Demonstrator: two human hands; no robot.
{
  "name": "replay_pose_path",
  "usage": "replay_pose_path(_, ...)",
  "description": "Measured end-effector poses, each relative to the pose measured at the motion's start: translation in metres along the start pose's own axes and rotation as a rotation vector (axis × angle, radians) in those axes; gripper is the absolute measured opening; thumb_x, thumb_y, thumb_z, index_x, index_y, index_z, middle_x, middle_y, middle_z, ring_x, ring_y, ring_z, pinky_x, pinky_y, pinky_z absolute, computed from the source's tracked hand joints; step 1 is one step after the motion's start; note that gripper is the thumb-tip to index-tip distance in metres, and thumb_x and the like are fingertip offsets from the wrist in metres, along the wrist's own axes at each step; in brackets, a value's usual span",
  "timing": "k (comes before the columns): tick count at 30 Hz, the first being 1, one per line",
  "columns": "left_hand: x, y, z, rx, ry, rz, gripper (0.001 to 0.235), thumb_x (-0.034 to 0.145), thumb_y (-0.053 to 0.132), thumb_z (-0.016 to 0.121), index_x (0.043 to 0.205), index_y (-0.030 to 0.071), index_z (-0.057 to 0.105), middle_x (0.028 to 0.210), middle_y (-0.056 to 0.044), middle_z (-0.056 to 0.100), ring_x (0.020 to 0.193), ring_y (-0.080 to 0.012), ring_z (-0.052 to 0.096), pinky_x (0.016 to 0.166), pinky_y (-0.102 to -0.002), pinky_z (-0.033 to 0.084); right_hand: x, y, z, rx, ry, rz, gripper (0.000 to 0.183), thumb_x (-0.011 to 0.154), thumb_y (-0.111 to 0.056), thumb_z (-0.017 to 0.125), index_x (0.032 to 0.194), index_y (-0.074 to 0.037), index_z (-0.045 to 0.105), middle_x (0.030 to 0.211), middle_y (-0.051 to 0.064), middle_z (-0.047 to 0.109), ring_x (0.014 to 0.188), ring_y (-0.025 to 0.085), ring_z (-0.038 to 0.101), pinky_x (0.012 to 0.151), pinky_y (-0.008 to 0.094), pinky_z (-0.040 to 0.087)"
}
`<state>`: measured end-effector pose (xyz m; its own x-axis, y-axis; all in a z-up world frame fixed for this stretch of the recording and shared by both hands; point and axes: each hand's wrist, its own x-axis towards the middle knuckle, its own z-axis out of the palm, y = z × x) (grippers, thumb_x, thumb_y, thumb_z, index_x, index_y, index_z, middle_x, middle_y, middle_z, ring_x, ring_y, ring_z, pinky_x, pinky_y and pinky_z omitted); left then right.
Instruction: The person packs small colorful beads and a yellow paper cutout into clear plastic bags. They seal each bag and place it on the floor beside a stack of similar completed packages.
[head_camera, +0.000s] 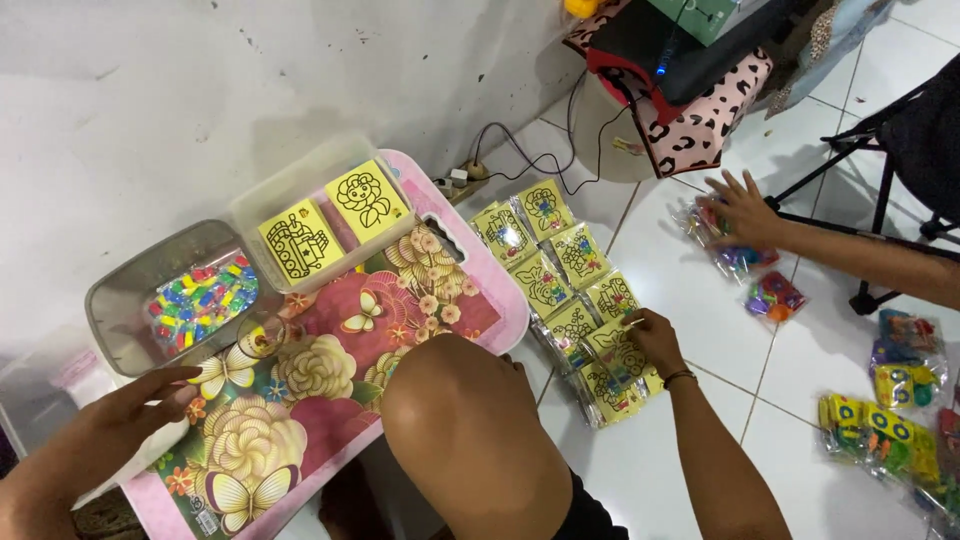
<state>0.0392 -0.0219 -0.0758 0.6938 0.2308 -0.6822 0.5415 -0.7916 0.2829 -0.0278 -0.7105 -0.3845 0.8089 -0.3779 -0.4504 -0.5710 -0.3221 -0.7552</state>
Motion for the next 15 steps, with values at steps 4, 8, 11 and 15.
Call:
replay_pose_path(4, 0.001, 0.004, 0.002, 0.049, -0.034, -0.059, 0.041, 0.105, 0.029, 0.052, 0.143, 0.021, 0.064, 0.138, -0.011, 0.073, 0.128, -0.0275, 0.068, 0.108, -0.044, 0.050, -0.008, -0.006, 0.020, 0.060, 0.061, -0.028, 0.026, 0.082, 0.002, 0.062, 0.105, -0.007, 0.071, 0.096, 0.015, 0.076, 0.081, 0.027, 0.072, 0.070, 0.036, 0.061)
replay_pose_path(8, 0.004, 0.000, 0.003, 0.086, -0.029, -0.048, 0.043, 0.102, 0.033, 0.055, 0.142, 0.022, 0.065, 0.138, -0.008, 0.073, 0.127, -0.0286, 0.069, 0.108, -0.043, 0.050, -0.003, -0.021, 0.046, 0.032, 0.064, -0.165, 0.024, 0.085, 0.001, 0.059, 0.102, -0.010, 0.071, 0.100, 0.010, 0.077, 0.089, 0.025, 0.074, 0.078, 0.036, 0.063)
replay_pose_path(11, 0.009, -0.009, 0.005, 0.013, -0.022, -0.040, 0.042, 0.102, 0.028, 0.056, 0.143, 0.021, 0.064, 0.137, -0.010, 0.074, 0.127, -0.0282, 0.068, 0.110, -0.045, 0.049, -0.006, -0.037, 0.060, -0.276, 0.079, -0.247, 0.022, 0.087, -0.016, 0.065, 0.107, -0.012, 0.074, 0.095, 0.006, 0.076, 0.079, 0.020, 0.068, 0.073, 0.034, 0.054)
replay_pose_path(15, -0.003, -0.002, 0.001, -0.046, -0.020, -0.066, 0.045, 0.101, 0.034, 0.056, 0.142, 0.020, 0.066, 0.136, -0.009, 0.074, 0.128, -0.0267, 0.065, 0.109, -0.044, 0.046, -0.016, -0.051, 0.067, -0.300, 0.070, -0.328, 0.023, 0.080, -0.007, 0.069, 0.102, -0.009, 0.075, 0.097, 0.009, 0.068, 0.085, 0.024, 0.062, 0.077, 0.036, 0.053)
